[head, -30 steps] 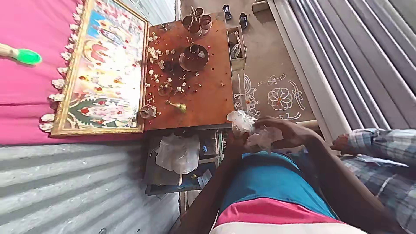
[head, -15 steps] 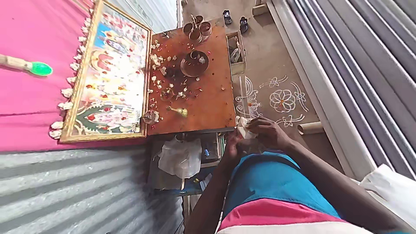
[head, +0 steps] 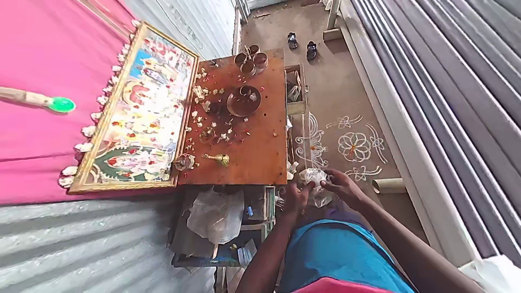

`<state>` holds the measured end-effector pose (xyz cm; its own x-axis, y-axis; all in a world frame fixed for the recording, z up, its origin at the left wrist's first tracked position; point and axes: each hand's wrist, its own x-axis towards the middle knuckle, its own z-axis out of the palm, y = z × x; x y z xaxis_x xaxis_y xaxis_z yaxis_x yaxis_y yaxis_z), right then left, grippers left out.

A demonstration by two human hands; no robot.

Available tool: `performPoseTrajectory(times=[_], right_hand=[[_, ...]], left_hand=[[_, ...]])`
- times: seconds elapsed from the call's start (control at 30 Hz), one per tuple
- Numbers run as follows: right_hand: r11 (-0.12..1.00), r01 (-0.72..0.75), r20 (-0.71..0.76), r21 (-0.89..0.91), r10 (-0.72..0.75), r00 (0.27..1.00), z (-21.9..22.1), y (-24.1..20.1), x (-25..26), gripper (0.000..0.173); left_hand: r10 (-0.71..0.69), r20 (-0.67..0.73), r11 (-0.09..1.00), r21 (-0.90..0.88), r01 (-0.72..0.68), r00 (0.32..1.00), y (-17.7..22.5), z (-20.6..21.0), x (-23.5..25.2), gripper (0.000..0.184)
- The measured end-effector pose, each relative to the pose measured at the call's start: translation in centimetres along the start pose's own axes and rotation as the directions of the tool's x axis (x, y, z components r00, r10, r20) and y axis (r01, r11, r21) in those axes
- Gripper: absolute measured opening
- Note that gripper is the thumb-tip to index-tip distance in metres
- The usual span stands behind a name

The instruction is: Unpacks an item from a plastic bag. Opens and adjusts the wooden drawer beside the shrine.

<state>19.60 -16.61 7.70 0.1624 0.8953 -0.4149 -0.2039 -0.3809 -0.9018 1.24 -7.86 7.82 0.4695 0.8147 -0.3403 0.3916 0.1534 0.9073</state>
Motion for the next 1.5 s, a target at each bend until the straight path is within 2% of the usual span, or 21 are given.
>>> performPoseTrajectory(times=[0.1,0.13,0.2,0.27,0.37,0.57,0.63,0.7,0.73,0.77,0.87,0.93,1.0,1.1,1.13,1.17,1.23,1.27,1.37,1.43,1.5], right_hand=[[0.996,0.037,-0.119,-0.087,-0.047,0.992,-2.3,1.4,2.9,0.023],[0.99,0.027,-0.165,-0.136,-0.049,0.985,-3.1,1.3,4.4,0.018],[0.973,-0.005,-0.272,-0.23,-0.059,0.961,-4.9,0.1,8.3,0.024],[0.952,-0.046,-0.38,-0.304,-0.077,0.922,-6.3,-2.4,13.9,0.031],[0.924,-0.077,-0.512,-0.375,-0.138,0.848,-7.6,-6.7,23.7,0.04],[0.912,-0.172,-0.674,-0.372,-0.138,0.726,-6.1,-11.5,40.6,0.048],[0.907,-0.179,-0.663,-0.38,-0.132,0.737,-4.9,-11.1,44.0,0.056],[0.873,-0.203,-0.603,-0.444,-0.124,0.788,-3.8,-10.5,45.7,0.071],[0.835,-0.225,-0.566,-0.503,-0.121,0.815,-3.4,-10.3,46.1,0.07],[0.786,-0.252,-0.541,-0.565,-0.123,0.832,-3.2,-10.2,46.3,0.061],[0.574,-0.299,-0.493,-0.762,-0.216,0.843,-2.2,-8.7,47.9,0.044],[0.446,-0.308,-0.443,-0.84,-0.237,0.865,-1.6,-7.8,48.3,0.044],[0.394,-0.272,-0.37,-0.878,-0.199,0.907,-1.7,-8.0,48.4,0.047],[0.436,-0.14,-0.223,-0.889,-0.143,0.964,-3.3,-8.7,48.0,0.049],[0.468,-0.066,-0.182,-0.882,-0.208,0.961,-3.9,-8.1,47.3,0.048],[0.512,0.03,-0.161,-0.859,-0.325,0.932,-4.4,-7.3,46.0,0.04],[0.562,0.191,-0.182,-0.805,-0.54,0.822,-4.3,-3.9,41.8,0.034],[0.616,0.209,-0.206,-0.76,-0.532,0.821,-3.9,-1.8,39.0,0.033],[0.86,0.081,-0.188,-0.504,-0.201,0.961,-1.4,6.3,31.5,0.034],[0.986,-0.058,-0.067,-0.154,0.048,0.997,1.6,10.4,29.2,0.046],[0.957,-0.209,0.029,0.2,0.208,0.978,4.3,10.6,28.9,0.048]], left_hand=[[-0.042,0.01,0.929,0.368,0.036,0.999,1.1,0.4,3.1,0.06],[0.013,-0.041,0.899,0.439,0.006,0.999,1.0,0.2,4.5,0.058],[0.164,-0.205,0.816,0.578,-0.016,0.965,0.3,-1.1,7.7,0.051],[0.215,-0.319,0.739,0.671,0.06,0.923,-1.3,-2.7,10.7,0.047],[0.192,-0.354,0.664,0.734,0.145,0.915,-3.1,-2.9,12.4,0.044],[0.318,-0.383,0.599,0.79,0.13,0.867,-3.9,-2.6,13.2,0.043],[0.329,-0.387,0.589,0.797,0.133,0.862,-4.0,-2.4,13.1,0.039],[0.341,-0.385,0.583,0.802,0.128,0.857,-4.1,-2.5,13.1,0.038],[0.348,-0.385,0.582,0.804,0.125,0.855,-4.3,-2.4,13.1,0.037],[0.362,-0.384,0.577,0.808,0.119,0.849,-4.4,-2.4,13.1,0.037],[0.422,-0.391,0.553,0.826,0.109,0.818,-5.3,-2.3,13.5,0.038],[0.404,-0.393,0.548,0.827,0.125,0.826,-5.4,-2.4,13.3,0.04],[0.382,-0.393,0.556,0.82,0.131,0.836,-5.1,-2.4,13.3,0.04],[0.363,-0.4,0.567,0.812,0.141,0.842,-4.9,-2.4,13.3,0.04],[0.366,-0.403,0.566,0.812,0.143,0.839,-4.9,-2.4,13.2,0.04],[0.384,-0.404,0.558,0.818,0.14,0.83,-5.0,-2.4,13.3,0.039],[0.409,-0.396,0.533,0.835,0.137,0.822,-5.2,-2.4,13.3,0.037],[0.393,-0.389,0.528,0.837,0.141,0.833,-5.1,-2.3,13.3,0.038],[0.368,-0.38,0.522,0.84,0.15,0.849,-4.7,-2.2,13.3,0.038],[0.375,-0.376,0.516,0.844,0.147,0.847,-4.7,-2.3,13.3,0.037],[0.374,-0.374,0.512,0.846,0.148,0.848,-4.8,-2.2,13.3,0.037]])
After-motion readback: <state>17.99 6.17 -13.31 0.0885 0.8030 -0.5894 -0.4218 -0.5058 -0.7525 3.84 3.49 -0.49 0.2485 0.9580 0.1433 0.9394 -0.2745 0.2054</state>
